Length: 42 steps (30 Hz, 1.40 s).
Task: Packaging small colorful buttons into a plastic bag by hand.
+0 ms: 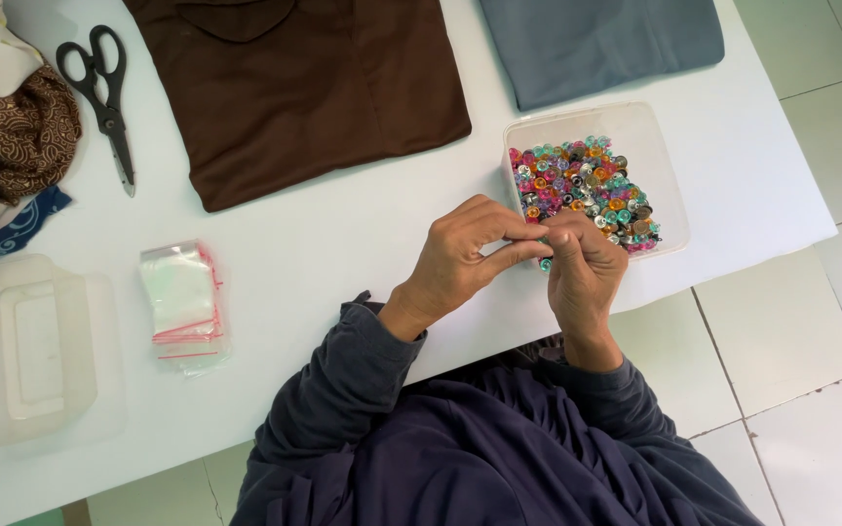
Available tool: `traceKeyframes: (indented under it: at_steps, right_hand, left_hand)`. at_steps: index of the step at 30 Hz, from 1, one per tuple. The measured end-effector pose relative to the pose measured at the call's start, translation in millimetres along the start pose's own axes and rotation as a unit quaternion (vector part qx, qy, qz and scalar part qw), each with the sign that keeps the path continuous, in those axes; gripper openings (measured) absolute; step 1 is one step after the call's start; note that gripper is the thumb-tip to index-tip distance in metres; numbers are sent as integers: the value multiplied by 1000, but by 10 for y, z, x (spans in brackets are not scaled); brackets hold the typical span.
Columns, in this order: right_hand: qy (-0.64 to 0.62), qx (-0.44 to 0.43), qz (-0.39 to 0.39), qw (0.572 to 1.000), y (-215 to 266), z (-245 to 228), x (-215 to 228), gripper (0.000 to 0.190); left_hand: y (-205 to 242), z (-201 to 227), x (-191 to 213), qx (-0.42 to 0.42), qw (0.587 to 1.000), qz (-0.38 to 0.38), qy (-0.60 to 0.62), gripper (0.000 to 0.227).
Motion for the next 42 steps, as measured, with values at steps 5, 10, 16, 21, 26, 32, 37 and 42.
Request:
traceKeyframes:
  at_steps: [5, 10, 16, 21, 26, 32, 37, 42]
  right_hand:
    - [31, 27, 8, 999, -9, -66, -19, 23]
    - [42, 40, 1, 998, 24, -152, -72, 21]
    - [115, 75, -43, 990, 32, -322, -251, 24]
    - [158, 93, -38, 982, 67, -347, -326, 21]
    - [134, 53, -57, 988, 129, -269, -438, 20]
    - [162, -48, -90, 981, 198, -126, -636, 18]
    - [264, -97, -110, 953, 185, -42, -738, 13]
    - [342, -71, -140, 926, 209, 197, -765, 14]
  left_hand:
    - [11, 19, 43, 25, 999, 15, 16, 13]
    - [100, -102, 84, 87, 994, 25, 63, 10]
    - [195, -182, 113, 137, 985, 23, 99, 12]
    - [270, -197, 179, 182, 977, 8, 107, 18]
    - [388, -171, 334, 207, 973, 11, 104, 17]
    - [499, -80, 567, 258, 966, 8, 8, 15]
    - [664, -274, 607, 296, 951, -11, -84, 15]
    - [790, -463, 577, 323, 915, -90, -223, 14]
Point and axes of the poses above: each hand's wrist, its own y-axis away from the middle knuckle, its own x-axis out of the back of the hand, z = x × y, the point moved 5 cm from there along -y, towards the middle knuckle, and after that the axes turned 9 degrees about -x, right-handed, at the moved point
